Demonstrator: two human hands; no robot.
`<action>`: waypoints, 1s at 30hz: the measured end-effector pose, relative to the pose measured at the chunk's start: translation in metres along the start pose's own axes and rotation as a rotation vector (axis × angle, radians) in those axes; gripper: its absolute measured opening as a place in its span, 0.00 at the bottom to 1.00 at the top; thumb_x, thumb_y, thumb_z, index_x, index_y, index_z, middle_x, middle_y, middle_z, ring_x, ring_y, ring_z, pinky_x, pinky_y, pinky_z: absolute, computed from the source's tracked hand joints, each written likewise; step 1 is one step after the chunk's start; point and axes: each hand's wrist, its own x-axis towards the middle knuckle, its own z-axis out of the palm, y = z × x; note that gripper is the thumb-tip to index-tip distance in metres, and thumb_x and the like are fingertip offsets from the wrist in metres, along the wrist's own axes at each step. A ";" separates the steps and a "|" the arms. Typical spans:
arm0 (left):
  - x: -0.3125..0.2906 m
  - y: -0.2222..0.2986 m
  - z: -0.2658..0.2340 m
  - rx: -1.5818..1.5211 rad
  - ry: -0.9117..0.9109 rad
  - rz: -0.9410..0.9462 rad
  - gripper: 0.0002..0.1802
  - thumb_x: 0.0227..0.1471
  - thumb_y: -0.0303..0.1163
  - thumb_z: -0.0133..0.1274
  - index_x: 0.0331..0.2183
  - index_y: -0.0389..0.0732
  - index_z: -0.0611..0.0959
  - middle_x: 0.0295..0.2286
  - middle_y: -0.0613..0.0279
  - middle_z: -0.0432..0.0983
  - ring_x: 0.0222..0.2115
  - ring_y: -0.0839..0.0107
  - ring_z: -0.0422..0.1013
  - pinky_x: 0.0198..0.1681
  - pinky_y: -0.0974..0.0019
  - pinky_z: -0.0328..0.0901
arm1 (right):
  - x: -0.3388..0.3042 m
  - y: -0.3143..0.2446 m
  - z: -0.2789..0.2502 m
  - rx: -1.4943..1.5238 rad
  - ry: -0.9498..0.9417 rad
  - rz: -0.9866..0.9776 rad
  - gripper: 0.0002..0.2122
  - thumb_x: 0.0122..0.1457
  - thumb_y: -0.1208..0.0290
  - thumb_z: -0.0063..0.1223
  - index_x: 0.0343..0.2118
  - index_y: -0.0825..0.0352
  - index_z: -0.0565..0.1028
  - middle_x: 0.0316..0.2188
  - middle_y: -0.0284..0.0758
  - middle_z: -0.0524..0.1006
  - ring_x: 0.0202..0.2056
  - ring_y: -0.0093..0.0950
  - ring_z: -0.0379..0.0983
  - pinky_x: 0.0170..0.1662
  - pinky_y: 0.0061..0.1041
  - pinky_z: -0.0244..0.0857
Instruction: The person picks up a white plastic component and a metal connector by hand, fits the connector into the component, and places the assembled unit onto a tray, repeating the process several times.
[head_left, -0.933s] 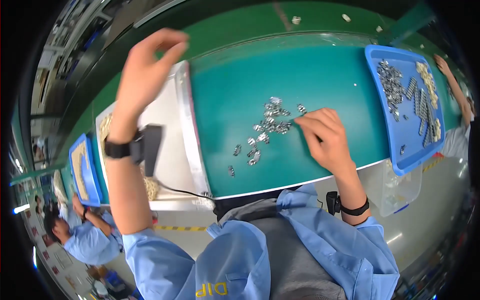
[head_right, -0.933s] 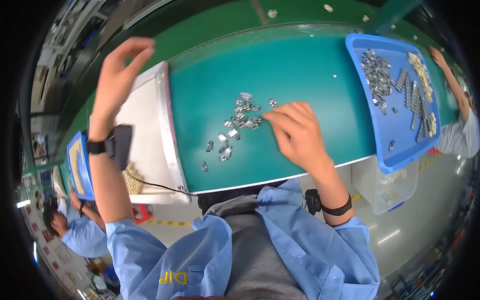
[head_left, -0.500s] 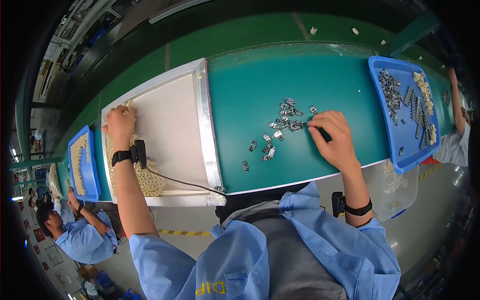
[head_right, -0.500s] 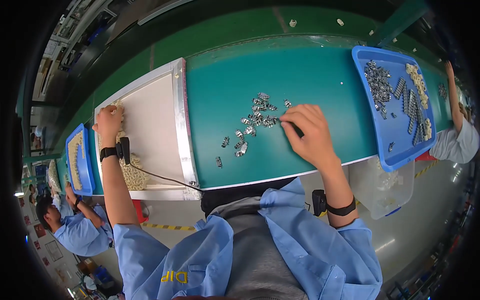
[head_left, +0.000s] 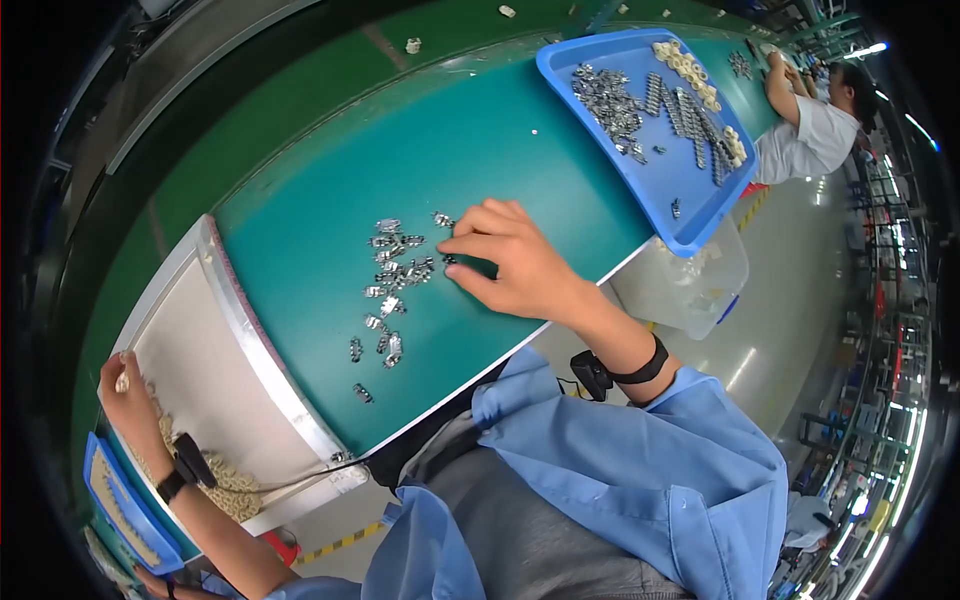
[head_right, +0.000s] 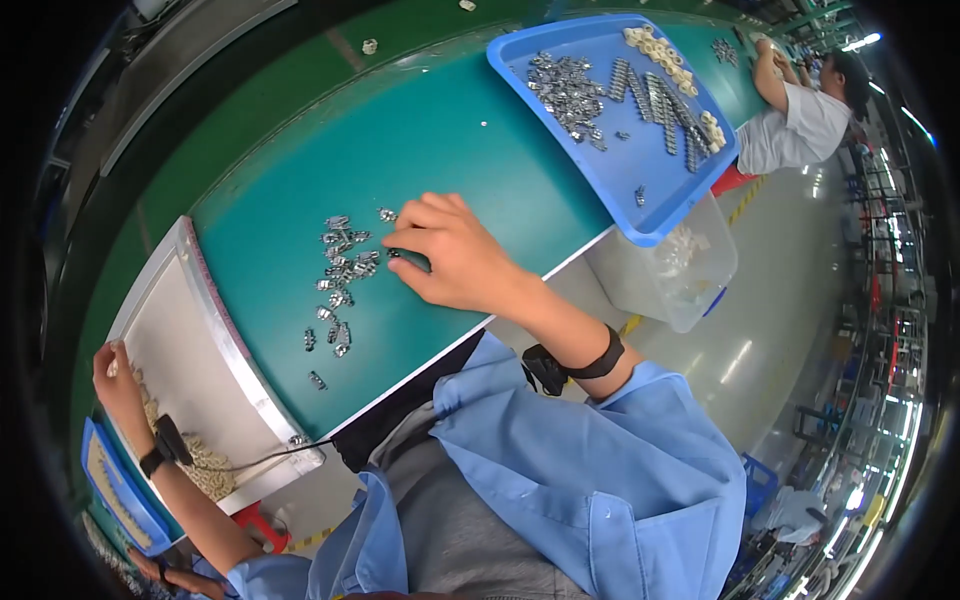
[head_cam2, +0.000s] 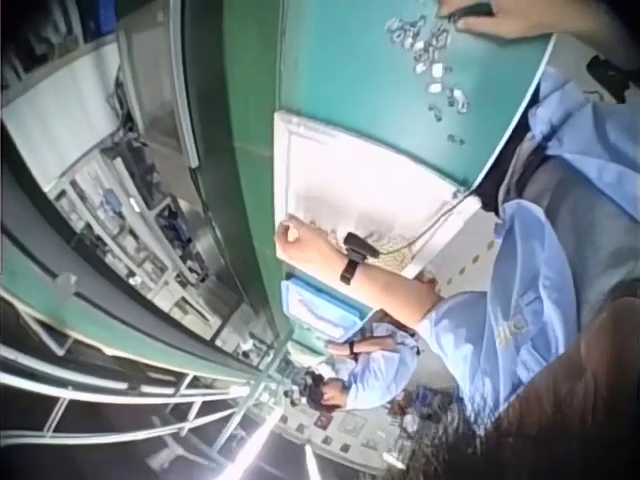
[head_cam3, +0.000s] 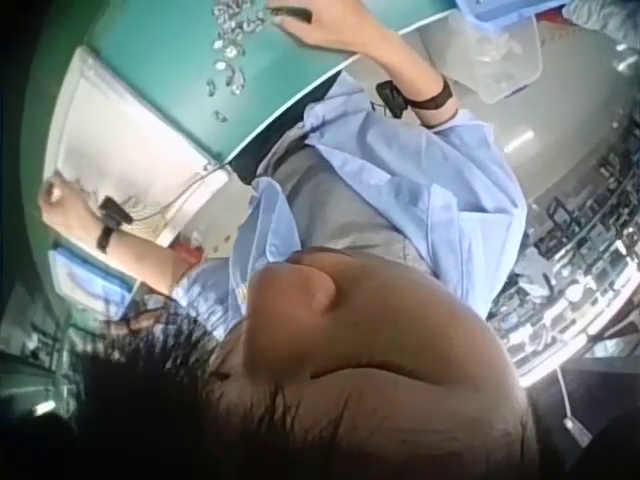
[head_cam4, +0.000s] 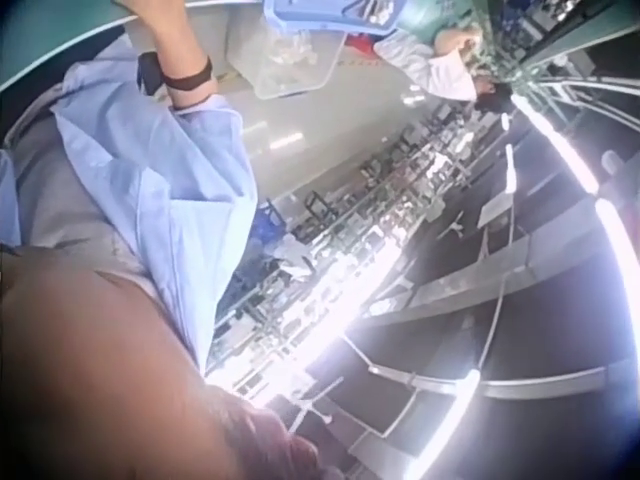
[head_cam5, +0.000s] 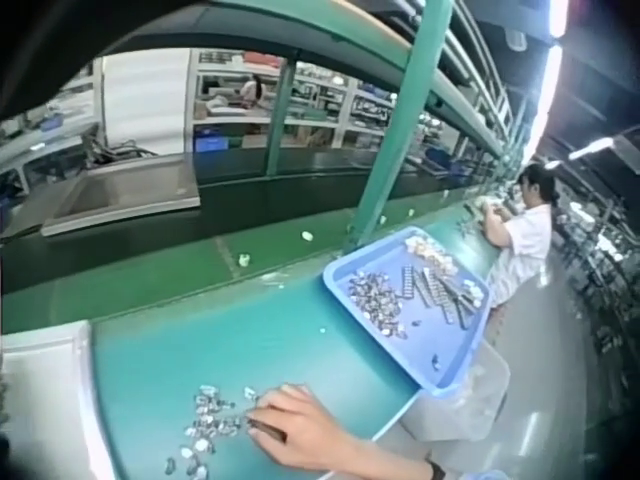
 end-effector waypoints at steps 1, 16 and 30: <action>-0.005 0.022 -0.002 -0.060 -0.001 -0.017 0.20 0.60 0.42 0.59 0.45 0.35 0.84 0.39 0.56 0.83 0.37 0.67 0.77 0.44 0.65 0.69 | -0.001 0.001 -0.002 0.000 -0.026 0.018 0.10 0.53 0.75 0.64 0.39 0.67 0.82 0.36 0.35 0.78 0.39 0.34 0.73 0.49 0.33 0.62; -0.150 0.285 -0.043 -0.852 -0.445 0.380 0.14 0.50 0.15 0.59 0.42 0.29 0.80 0.42 0.52 0.75 0.46 0.62 0.70 0.53 0.61 0.64 | 0.008 -0.048 -0.033 0.874 -0.026 0.069 0.09 0.52 0.87 0.62 0.36 0.71 0.84 0.35 0.42 0.83 0.36 0.28 0.80 0.40 0.27 0.72; -0.176 0.307 -0.048 -1.205 -0.541 0.189 0.17 0.47 0.15 0.62 0.43 0.26 0.84 0.40 0.46 0.77 0.39 0.61 0.74 0.44 0.64 0.69 | 0.038 -0.106 -0.046 0.724 -0.079 -0.358 0.08 0.49 0.83 0.66 0.33 0.67 0.83 0.33 0.35 0.82 0.32 0.30 0.77 0.37 0.30 0.61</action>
